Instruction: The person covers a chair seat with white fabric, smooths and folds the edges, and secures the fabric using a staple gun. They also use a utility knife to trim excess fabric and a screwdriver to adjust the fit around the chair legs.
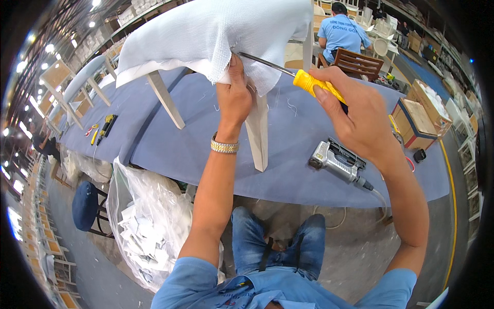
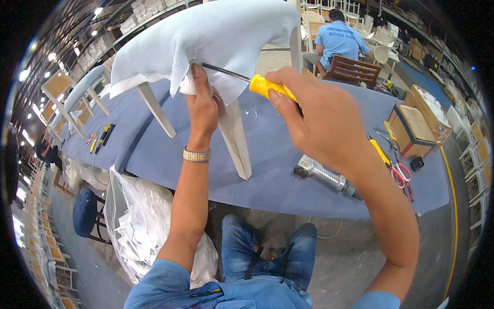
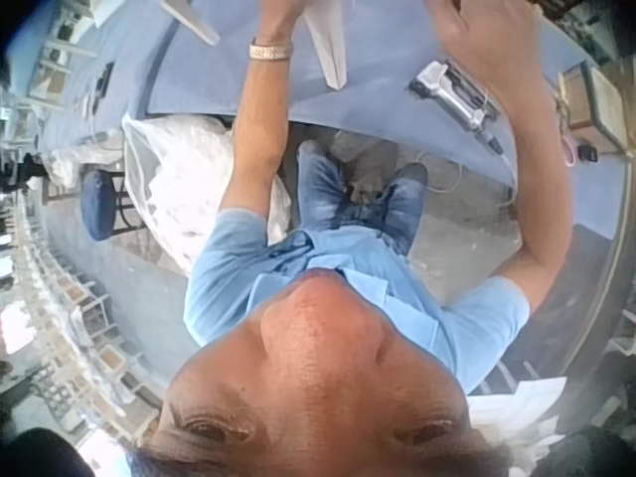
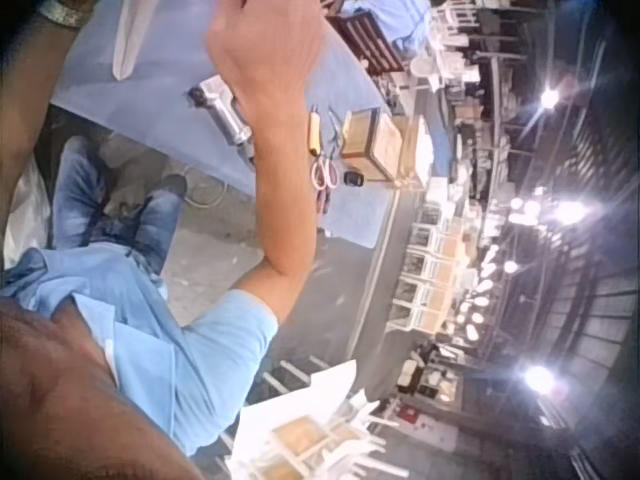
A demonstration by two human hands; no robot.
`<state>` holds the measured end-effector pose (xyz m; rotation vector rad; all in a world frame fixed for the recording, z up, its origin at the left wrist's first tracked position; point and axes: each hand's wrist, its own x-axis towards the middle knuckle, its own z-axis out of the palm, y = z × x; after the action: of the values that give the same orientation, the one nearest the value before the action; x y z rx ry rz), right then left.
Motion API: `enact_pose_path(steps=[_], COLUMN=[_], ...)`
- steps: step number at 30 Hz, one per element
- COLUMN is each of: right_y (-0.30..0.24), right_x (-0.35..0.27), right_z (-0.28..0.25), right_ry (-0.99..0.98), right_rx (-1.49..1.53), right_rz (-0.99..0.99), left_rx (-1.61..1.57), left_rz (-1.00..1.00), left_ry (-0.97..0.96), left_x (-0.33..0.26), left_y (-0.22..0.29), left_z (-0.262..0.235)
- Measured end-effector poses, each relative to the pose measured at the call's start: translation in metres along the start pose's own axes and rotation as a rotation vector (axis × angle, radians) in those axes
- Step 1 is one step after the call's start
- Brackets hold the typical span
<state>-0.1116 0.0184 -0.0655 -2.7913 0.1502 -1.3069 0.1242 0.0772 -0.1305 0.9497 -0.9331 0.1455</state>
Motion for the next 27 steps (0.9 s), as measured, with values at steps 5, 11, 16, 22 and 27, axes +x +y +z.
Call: enact_pose_path(steps=[5,11,16,22,27], right_y=[0.008,0.055,0.073,0.062,0.052], right_x=[0.008,0.006,0.017,-0.019,-0.119], right_z=[-0.006,0.027,0.054,0.075,0.104], right_ry=[-0.265,-0.369,-0.347,-0.796,-1.16], right_rx=[0.657,1.131,1.206,1.115,0.074], right_rz=[0.419,0.504,0.274,0.041,0.131], left_rx=[0.063,-0.021,0.607,0.042,-0.039], left_rz=[0.005,-0.12,0.184,-0.055,-0.081], left_ry=[0.01,-0.03,-0.125,-0.031,-0.029], left_x=[0.001,0.002,0.001,0.003,0.002], left_y=[0.002,0.009,-0.019,-0.01,-0.009], left_z=[0.001,0.0,-0.024,-0.006,-0.003])
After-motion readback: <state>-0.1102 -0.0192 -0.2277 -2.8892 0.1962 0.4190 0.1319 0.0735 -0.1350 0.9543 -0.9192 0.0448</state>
